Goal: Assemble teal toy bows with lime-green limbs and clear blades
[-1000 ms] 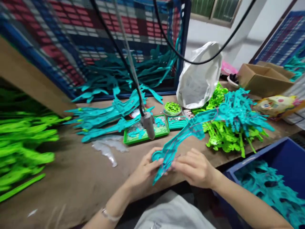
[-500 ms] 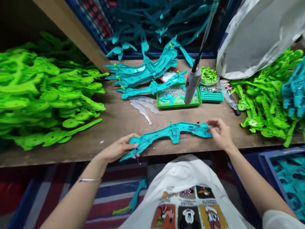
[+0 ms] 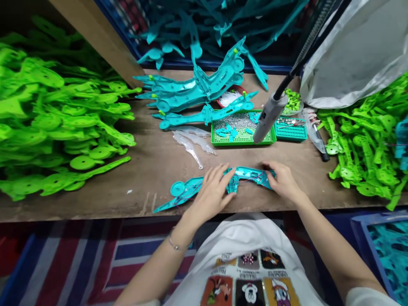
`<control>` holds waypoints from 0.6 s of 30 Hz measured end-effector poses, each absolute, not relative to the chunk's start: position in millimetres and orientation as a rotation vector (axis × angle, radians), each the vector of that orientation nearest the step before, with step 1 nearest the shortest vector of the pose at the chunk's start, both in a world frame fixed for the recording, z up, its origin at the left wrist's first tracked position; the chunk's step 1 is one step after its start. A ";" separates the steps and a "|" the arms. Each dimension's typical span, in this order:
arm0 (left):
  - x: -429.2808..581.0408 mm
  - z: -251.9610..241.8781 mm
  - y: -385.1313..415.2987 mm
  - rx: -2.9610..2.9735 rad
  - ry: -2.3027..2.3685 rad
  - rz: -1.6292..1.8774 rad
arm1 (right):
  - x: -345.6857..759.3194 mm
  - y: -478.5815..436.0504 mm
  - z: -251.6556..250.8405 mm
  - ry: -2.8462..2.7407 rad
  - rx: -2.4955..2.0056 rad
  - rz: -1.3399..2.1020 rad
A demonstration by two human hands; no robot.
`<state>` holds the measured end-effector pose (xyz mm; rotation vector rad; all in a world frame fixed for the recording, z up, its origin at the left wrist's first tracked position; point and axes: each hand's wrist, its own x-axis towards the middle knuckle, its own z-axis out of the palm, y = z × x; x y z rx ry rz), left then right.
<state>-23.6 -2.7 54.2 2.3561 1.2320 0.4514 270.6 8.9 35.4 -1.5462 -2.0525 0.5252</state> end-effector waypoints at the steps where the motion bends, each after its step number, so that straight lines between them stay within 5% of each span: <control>1: -13.9 49.1 -0.4 2.366 1.230 0.430 | 269.0 10.0 37.3 -2.056 -1.520 0.512; 11: -8.7 29.6 6.1 2.405 1.207 0.484 | 284.9 -14.5 67.2 -2.080 -1.652 0.497; 18: -5.1 21.4 10.3 2.405 1.241 0.524 | 358.6 97.8 75.5 -1.803 -1.741 0.057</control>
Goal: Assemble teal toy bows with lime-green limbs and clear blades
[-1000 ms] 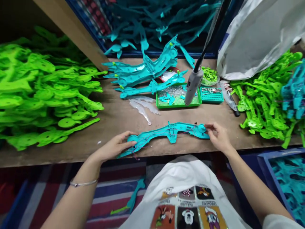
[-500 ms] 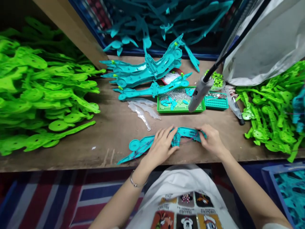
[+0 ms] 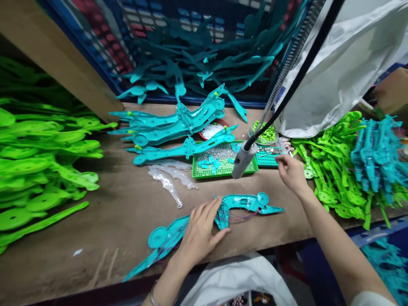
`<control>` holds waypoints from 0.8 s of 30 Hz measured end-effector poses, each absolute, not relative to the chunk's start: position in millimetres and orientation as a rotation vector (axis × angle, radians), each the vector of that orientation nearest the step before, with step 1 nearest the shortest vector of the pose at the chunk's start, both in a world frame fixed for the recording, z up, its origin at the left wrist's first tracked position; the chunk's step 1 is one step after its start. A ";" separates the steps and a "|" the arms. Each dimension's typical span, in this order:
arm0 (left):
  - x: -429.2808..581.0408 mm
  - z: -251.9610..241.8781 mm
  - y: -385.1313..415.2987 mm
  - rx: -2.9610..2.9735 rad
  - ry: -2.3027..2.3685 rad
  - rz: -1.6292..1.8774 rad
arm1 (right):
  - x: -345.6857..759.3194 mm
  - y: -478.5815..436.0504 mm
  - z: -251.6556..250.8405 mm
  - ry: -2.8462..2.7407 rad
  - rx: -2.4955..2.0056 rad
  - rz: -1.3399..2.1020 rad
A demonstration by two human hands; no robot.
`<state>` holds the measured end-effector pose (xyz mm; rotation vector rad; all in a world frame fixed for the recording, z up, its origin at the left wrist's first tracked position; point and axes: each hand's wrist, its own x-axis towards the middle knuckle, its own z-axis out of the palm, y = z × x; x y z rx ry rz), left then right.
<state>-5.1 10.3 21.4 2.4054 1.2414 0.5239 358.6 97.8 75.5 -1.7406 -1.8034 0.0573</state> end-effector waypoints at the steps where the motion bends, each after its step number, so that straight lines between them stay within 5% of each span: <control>1: -4.8 20.9 10.4 2.400 1.246 0.530 | 366.2 117.3 72.2 -1.835 -1.760 0.007; 24: 1.7 32.8 5.4 2.331 1.280 0.547 | 369.2 200.4 46.5 -2.272 -1.989 -0.225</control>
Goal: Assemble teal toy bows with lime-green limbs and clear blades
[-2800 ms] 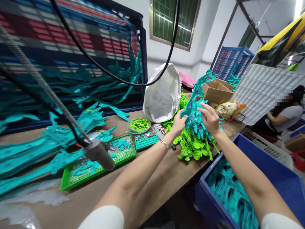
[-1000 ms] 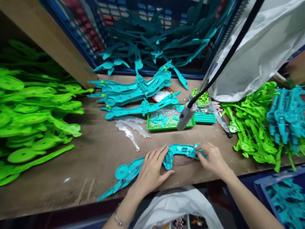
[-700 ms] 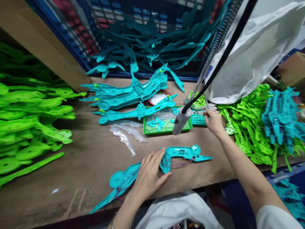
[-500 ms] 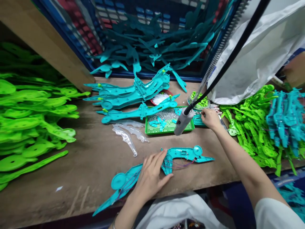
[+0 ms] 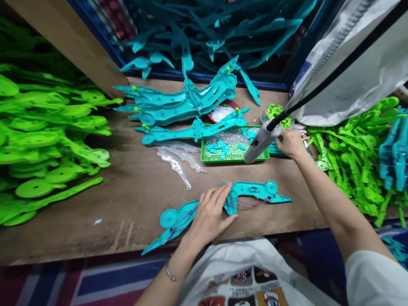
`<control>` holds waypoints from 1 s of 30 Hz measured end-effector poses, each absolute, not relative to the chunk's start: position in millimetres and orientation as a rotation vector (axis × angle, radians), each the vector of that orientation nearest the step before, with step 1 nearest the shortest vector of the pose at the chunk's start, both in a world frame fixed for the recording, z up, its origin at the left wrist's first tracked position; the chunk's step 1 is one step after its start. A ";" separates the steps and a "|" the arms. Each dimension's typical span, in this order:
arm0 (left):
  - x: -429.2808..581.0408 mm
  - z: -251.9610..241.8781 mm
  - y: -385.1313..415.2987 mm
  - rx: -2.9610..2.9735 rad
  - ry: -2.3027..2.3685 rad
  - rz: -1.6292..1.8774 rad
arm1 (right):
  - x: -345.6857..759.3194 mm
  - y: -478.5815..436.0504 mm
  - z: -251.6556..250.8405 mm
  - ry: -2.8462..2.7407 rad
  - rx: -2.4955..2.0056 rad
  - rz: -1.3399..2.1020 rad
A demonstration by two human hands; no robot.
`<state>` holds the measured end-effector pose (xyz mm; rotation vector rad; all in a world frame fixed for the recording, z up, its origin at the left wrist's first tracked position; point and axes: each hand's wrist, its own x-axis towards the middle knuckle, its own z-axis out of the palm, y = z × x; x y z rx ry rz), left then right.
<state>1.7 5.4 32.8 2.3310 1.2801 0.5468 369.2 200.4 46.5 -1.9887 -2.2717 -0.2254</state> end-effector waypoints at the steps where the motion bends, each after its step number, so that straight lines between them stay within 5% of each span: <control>1: 2.4 34.8 5.2 2.336 1.283 0.543 | 369.2 202.6 47.1 -2.261 -2.016 -0.241; 6: 5.6 47.2 3.2 2.380 1.307 0.512 | 349.5 174.9 64.9 -2.000 -1.933 -0.060; 13: 15.1 68.1 -2.9 2.402 1.407 0.475 | 271.6 42.3 72.7 -1.489 -1.689 0.940; 30: 31.8 84.2 -13.2 2.419 1.505 0.534 | 221.5 9.4 47.0 -1.768 -1.823 0.119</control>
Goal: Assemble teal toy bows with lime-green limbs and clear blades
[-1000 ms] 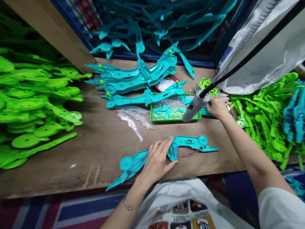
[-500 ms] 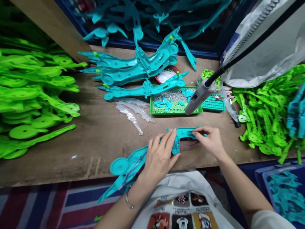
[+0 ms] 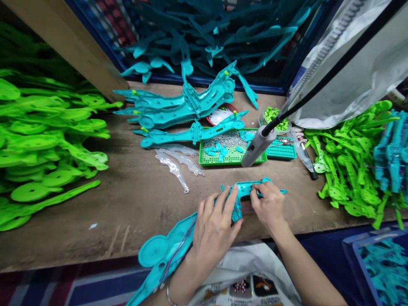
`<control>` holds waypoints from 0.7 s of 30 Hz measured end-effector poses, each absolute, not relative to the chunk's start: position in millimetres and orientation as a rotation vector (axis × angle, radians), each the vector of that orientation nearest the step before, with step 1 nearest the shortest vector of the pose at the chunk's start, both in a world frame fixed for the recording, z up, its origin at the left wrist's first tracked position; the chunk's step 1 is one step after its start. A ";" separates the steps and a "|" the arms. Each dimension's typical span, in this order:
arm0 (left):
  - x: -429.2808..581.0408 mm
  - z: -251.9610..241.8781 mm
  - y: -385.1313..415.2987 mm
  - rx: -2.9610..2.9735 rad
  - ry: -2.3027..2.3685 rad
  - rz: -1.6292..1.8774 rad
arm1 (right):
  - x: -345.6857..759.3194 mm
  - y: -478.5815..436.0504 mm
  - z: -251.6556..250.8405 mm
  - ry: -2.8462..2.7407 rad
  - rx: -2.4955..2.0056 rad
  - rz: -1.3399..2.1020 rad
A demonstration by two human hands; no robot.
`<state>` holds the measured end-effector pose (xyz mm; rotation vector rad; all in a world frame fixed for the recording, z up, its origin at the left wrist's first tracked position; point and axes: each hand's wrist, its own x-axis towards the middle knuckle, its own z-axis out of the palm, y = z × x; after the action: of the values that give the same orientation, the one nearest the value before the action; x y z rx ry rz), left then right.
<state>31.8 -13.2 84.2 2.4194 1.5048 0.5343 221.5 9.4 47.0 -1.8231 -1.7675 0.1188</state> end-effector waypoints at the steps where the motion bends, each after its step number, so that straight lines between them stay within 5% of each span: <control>1: 31.8 83.9 -12.9 2.424 1.504 0.547 | 220.1 8.2 45.9 -1.772 -1.820 0.104; 21: 20.7 76.2 -6.8 2.364 1.474 0.525 | 336.5 187.9 45.5 -2.103 -1.761 0.101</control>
<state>20.7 -6.8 76.2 2.3640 1.4739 0.5247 336.5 187.9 45.5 -1.7608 -2.1028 0.1015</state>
